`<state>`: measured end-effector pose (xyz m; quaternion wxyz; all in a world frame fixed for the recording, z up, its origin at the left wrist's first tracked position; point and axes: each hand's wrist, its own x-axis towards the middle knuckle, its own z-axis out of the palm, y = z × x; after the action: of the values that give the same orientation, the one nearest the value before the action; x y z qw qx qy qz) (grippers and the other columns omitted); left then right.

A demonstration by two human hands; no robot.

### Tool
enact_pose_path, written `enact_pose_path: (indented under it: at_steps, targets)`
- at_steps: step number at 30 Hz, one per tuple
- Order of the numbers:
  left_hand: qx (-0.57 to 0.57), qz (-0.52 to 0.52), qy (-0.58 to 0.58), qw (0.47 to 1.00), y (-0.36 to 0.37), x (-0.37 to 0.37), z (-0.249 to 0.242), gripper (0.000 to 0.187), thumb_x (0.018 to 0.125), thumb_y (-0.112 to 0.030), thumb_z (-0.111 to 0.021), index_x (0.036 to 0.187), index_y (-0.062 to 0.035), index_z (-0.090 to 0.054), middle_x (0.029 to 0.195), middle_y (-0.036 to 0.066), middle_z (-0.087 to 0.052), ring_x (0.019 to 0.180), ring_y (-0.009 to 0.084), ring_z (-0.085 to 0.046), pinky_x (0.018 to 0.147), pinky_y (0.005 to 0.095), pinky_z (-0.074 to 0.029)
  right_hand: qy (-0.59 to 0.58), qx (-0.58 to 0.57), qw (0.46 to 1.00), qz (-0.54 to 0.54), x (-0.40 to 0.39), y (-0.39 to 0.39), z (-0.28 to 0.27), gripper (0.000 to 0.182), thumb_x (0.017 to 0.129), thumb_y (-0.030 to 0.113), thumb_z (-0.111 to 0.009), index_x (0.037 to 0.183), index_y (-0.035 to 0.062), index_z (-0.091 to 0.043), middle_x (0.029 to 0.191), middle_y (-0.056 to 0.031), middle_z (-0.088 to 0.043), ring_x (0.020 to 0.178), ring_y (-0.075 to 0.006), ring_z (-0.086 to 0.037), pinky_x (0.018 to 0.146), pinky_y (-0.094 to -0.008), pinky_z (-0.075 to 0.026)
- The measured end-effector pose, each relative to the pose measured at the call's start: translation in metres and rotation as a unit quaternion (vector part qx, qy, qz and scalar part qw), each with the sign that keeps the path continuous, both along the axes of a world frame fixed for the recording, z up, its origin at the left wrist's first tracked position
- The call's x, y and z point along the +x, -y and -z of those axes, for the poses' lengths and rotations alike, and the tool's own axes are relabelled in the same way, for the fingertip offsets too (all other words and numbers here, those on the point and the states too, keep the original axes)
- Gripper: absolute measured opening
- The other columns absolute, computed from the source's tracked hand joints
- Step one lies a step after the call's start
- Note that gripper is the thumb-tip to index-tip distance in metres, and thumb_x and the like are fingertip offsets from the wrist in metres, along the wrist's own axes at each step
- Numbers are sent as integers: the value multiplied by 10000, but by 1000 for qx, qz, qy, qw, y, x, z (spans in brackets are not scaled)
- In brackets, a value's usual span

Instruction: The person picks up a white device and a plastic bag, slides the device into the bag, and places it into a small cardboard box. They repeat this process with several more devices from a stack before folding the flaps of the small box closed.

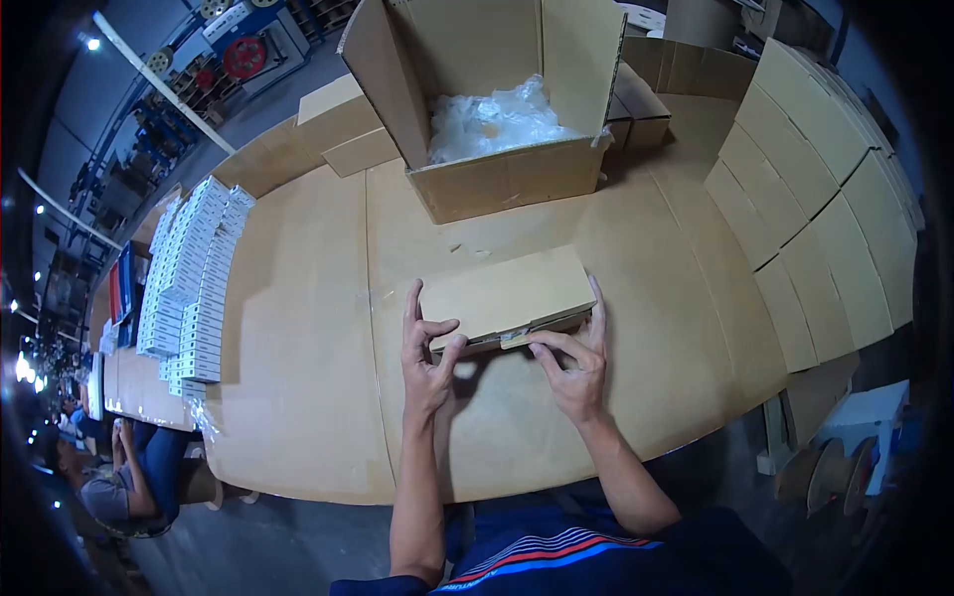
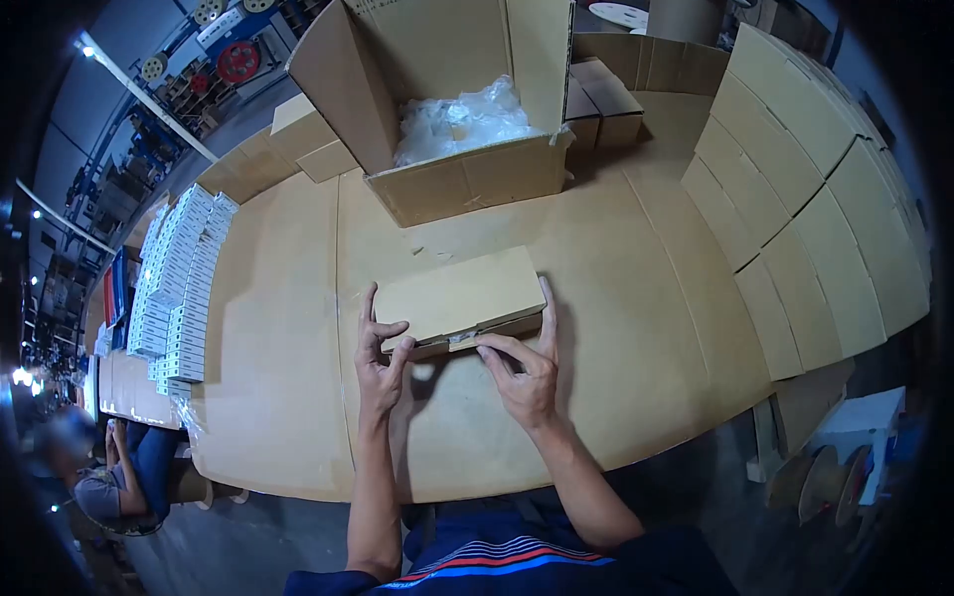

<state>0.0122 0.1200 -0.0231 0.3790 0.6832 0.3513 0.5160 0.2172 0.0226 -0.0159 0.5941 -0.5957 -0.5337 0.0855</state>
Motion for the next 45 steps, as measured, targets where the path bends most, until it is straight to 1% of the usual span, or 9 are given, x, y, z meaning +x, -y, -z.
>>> enact_pose_path:
  at_steps: [2,7,11,19,27,36,38,41,45]
  targets:
    - [21,-19,-11,1000,6,4,-5,133,871,-58,-773,982,-29,-705,1579,263,-451,1550,431,-288,1239,518,-270,5,-18,1000,-6,8,2,2,213,828,-4,-801,1022,80,-779,1586,-312,-391,1447,-416,-464,1186,-441,-381]
    - [64,-71,-173,980,30,13,-30,87,913,-9,-712,997,-32,-720,1358,109,-691,1478,436,-402,1220,525,-323,-109,-28,990,81,32,-2,-5,217,905,33,-746,1115,89,-749,1298,-116,-723,1261,-336,-648,1138,-496,-411]
    - [111,-83,-257,956,32,13,-33,136,927,-70,-722,1060,-83,-748,1333,24,-716,1451,381,-460,1231,565,-270,57,-46,995,69,55,-2,-9,161,882,49,-778,1038,86,-777,1165,-114,-773,1244,-343,-662,1144,-534,-397]
    - [178,-107,-387,898,50,27,-39,401,912,-146,-753,1310,-169,-715,1394,-7,-681,1445,317,-495,1222,636,-248,168,-28,985,-43,49,-1,-17,265,844,-40,-737,1109,-23,-743,1382,-154,-665,1379,-432,-537,1135,-468,-450]
    - [198,-91,-329,919,38,32,-22,381,906,-12,-726,1257,-161,-730,1307,25,-732,1366,295,-590,1175,540,-369,272,-78,958,-43,19,0,-7,519,844,34,-738,1357,76,-667,1464,-75,-624,1453,-349,-475,1205,-643,-282]
    - [181,-82,-265,943,27,31,-21,294,897,-1,-736,1153,-144,-758,1255,15,-755,1314,256,-631,1149,459,-366,180,-57,979,-73,17,-9,-5,396,798,152,-853,1186,128,-774,1375,-30,-688,1393,-312,-532,1212,-615,-277]
    - [183,-82,-253,946,26,31,-21,273,897,-9,-741,1136,-139,-758,1246,14,-757,1306,254,-635,1155,459,-360,164,-27,983,-73,20,-18,-5,278,773,101,-860,1047,124,-814,1253,-30,-750,1334,-317,-577,1162,-519,-389]
    - [181,-70,-258,947,34,25,-24,275,863,-83,-800,1124,-158,-760,1301,8,-727,1366,273,-580,1226,535,-263,105,6,989,-101,25,-25,-6,185,771,34,-848,941,99,-818,1146,-49,-785,1266,-324,-620,1068,-418,-493]
    - [181,-114,-249,945,45,27,-20,270,821,-138,-847,1078,-173,-774,1303,-12,-707,1393,301,-514,1246,606,-191,139,6,985,-103,28,-22,-8,128,803,61,-834,924,84,-798,1175,-37,-777,1278,-319,-609,1081,-427,-480]
